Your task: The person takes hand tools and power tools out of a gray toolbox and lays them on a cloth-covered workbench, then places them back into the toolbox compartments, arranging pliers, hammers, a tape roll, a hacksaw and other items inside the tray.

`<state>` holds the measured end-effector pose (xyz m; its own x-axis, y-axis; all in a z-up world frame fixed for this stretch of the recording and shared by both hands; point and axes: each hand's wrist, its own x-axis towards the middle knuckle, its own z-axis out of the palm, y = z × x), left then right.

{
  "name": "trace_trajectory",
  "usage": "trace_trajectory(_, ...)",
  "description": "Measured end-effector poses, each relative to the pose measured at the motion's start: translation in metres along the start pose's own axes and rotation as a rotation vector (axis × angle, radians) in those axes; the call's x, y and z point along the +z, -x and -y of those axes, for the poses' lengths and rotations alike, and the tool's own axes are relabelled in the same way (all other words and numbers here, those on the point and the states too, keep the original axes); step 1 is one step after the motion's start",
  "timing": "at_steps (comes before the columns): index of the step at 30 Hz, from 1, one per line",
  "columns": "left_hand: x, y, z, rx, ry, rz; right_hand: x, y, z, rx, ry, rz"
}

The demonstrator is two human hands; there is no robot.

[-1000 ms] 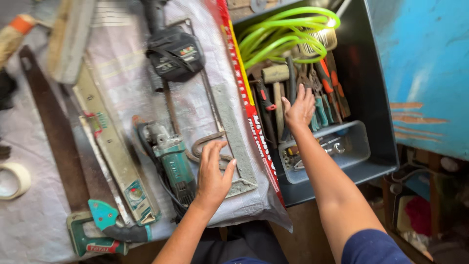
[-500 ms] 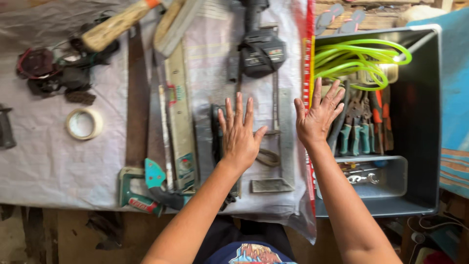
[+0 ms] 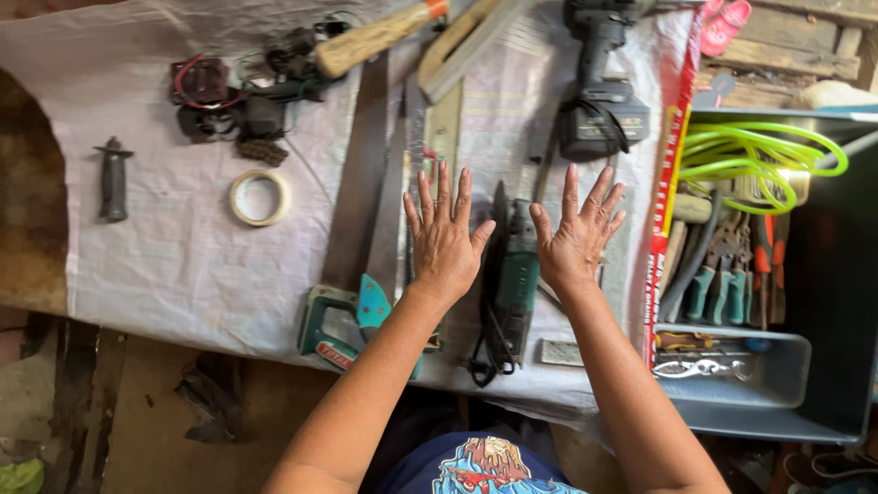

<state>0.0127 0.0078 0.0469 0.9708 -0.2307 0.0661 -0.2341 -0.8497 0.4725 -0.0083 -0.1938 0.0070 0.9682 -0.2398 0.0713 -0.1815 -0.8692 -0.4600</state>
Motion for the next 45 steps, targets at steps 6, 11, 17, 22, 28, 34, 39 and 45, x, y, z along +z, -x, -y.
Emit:
trace_trajectory(6,-0.021,0.005,0.035,-0.07,0.02,-0.01,0.011,-0.006,0.044,-0.075,0.038,0.028)
trace_trajectory(11,-0.032,0.009,0.059,-0.131,0.014,-0.011,0.019,-0.006,0.071,-0.119,0.069,0.073)
trace_trajectory(17,-0.044,0.014,0.081,-0.174,-0.013,0.001,0.039,0.004,0.099,-0.164,0.105,0.101)
trace_trajectory(22,-0.053,0.018,0.099,-0.184,-0.02,-0.006,0.059,0.018,0.125,-0.209,0.111,0.117)
trace_trajectory(28,-0.064,0.022,0.135,-0.25,-0.031,0.065,0.074,0.027,0.158,-0.215,0.086,0.161)
trace_trajectory(34,-0.067,0.026,0.182,-0.303,-0.052,0.074,0.083,0.031,0.189,-0.218,0.074,0.191)
trace_trajectory(39,-0.059,0.027,0.229,-0.376,-0.014,0.076,0.087,0.037,0.204,-0.233,0.06,0.212)
trace_trajectory(45,-0.047,0.007,0.279,-0.435,-0.021,0.046,0.084,0.044,0.216,-0.214,0.045,0.258)
